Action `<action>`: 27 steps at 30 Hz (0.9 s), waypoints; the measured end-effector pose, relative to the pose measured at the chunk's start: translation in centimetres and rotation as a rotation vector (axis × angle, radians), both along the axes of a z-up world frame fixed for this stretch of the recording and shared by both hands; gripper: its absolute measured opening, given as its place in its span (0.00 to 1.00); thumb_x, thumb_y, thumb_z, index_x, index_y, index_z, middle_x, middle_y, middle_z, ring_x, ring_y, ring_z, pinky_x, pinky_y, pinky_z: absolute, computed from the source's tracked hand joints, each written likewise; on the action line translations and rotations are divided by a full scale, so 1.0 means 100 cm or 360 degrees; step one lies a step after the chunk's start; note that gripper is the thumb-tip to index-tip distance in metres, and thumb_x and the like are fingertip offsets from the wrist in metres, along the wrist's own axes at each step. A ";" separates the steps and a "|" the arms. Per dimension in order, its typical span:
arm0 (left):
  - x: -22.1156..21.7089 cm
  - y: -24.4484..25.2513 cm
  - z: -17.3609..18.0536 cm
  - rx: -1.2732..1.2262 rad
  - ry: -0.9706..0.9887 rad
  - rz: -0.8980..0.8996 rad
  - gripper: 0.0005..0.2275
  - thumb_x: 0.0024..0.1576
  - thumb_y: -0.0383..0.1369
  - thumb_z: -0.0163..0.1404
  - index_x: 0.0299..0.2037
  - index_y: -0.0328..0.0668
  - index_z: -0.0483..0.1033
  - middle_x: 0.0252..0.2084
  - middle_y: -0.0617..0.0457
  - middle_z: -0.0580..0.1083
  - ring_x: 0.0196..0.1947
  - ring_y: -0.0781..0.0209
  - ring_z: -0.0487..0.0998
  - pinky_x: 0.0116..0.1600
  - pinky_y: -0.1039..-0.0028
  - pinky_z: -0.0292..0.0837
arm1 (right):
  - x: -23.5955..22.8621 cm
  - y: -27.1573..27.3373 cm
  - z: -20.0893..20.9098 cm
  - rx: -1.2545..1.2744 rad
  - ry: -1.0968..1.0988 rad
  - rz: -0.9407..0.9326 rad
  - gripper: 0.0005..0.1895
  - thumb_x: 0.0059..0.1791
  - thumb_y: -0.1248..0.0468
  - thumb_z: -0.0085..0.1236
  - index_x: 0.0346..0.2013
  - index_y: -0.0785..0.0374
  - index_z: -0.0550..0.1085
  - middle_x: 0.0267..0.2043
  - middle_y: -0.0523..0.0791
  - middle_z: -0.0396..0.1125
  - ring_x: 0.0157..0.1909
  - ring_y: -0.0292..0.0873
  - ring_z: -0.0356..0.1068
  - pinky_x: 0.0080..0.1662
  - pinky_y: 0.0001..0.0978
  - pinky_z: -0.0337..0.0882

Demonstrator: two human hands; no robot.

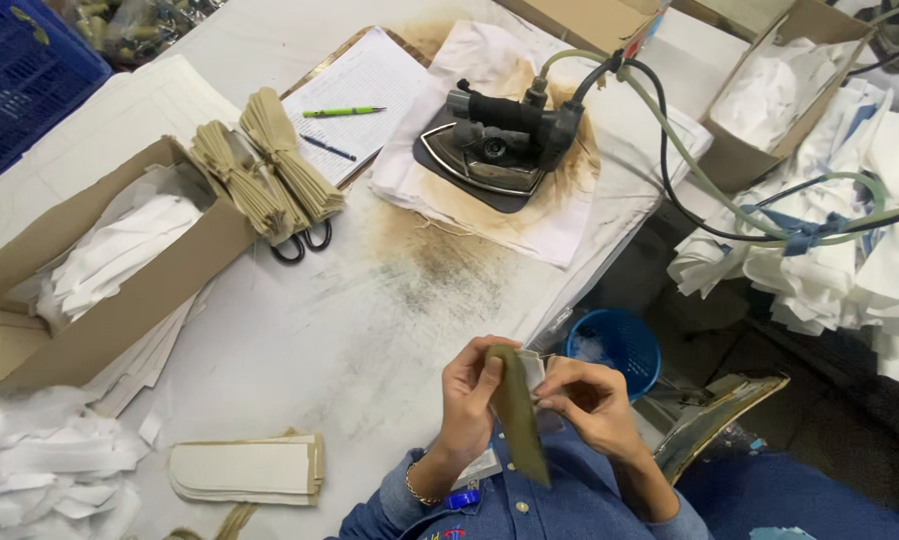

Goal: The person repeatedly picks up small white fabric pieces and wraps them around a beige rectangular object. They handle the items one at a time, folding the fabric over the object and placing the wrapped items into a pile on the table.

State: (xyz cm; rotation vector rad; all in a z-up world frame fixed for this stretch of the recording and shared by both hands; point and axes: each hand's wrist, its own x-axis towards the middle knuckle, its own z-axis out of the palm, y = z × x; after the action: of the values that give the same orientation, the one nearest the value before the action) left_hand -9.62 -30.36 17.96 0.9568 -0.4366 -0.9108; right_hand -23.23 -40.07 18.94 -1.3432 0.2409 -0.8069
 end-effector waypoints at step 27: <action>-0.050 -0.100 0.012 -0.0553 0.0216 -0.0526 0.23 0.69 0.34 0.41 0.72 0.35 0.55 0.69 0.40 0.63 0.74 0.42 0.62 0.76 0.60 0.60 | -0.051 -0.070 -0.022 -0.0079 0.0597 -0.0804 0.10 0.49 0.64 0.63 0.41 0.62 0.72 0.32 0.39 0.70 0.30 0.27 0.65 0.32 0.17 0.66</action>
State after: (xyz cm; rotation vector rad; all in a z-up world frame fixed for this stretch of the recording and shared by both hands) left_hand -14.66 -40.31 19.17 0.5085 -0.6247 -1.1458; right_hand -28.35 -47.09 16.79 -1.4976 0.8868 -0.9742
